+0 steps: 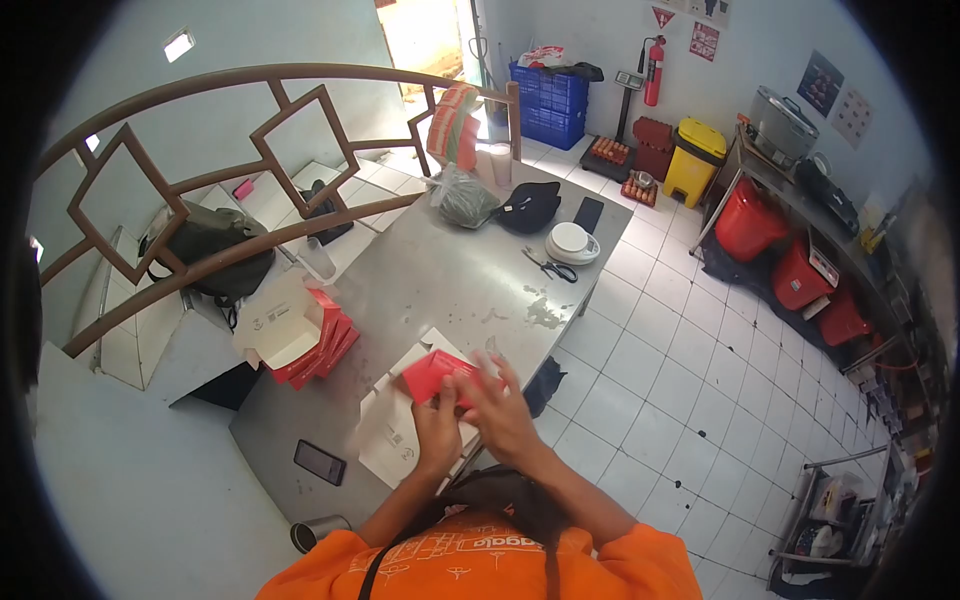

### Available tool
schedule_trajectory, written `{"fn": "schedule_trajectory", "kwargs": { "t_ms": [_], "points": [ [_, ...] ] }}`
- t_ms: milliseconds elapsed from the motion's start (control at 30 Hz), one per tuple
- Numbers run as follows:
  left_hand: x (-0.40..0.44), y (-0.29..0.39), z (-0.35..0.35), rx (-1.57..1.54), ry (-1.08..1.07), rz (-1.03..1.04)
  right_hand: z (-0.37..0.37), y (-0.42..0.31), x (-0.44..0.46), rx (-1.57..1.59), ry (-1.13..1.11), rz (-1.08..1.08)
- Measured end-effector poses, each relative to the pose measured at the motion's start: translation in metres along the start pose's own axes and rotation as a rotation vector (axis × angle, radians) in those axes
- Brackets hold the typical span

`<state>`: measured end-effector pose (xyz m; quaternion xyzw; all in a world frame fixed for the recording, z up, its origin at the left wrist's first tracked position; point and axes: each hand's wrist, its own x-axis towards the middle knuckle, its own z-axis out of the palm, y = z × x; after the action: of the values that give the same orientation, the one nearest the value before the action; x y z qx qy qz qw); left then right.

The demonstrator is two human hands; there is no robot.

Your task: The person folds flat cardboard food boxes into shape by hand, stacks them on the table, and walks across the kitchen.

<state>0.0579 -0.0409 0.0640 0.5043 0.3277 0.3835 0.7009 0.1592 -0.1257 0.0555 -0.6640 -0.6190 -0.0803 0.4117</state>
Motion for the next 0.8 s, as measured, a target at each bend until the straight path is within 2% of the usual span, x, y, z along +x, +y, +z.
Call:
{"fn": "schedule_trajectory", "kwargs": {
  "t_ms": [33, 67, 100, 200, 333, 433, 467, 567, 733, 800],
  "points": [
    [0.006, -0.004, -0.014, 0.198, -0.011, 0.051, 0.000, -0.001, -0.005, 0.032, -0.062, -0.035],
    [0.017, -0.013, -0.028, 0.293, -0.019, -0.070, 0.001, -0.001, -0.010, 0.064, -0.122, -0.073],
    [0.019, -0.012, -0.028, 0.159, -0.061, -0.125, 0.004, 0.001, -0.013, 0.093, -0.180, -0.114],
    [0.018, -0.010, -0.025, -0.246, -0.185, -0.299, 0.007, -0.002, -0.018, 0.248, -0.105, -0.046],
    [0.008, -0.009, -0.016, -0.172, -0.165, -0.303, 0.018, -0.016, -0.012, 0.109, 0.129, 0.086],
    [0.009, -0.006, -0.015, -0.207, -0.173, -0.253, 0.020, -0.018, -0.001, 0.008, 0.085, 0.113],
    [0.012, -0.002, -0.020, -0.171, -0.165, -0.279, 0.024, -0.020, -0.003, 0.019, 0.067, 0.113],
    [0.024, 0.014, -0.031, -0.358, -0.209, -0.370, 0.035, -0.016, -0.008, 0.019, -0.024, 0.049],
    [0.016, -0.001, -0.031, -0.439, -0.238, -0.408, 0.034, -0.012, -0.006, 0.009, 0.093, 0.079],
    [0.009, 0.003, -0.021, -0.453, -0.168, -0.393, 0.032, -0.011, 0.002, -0.018, 0.140, 0.138]
  ]
}}
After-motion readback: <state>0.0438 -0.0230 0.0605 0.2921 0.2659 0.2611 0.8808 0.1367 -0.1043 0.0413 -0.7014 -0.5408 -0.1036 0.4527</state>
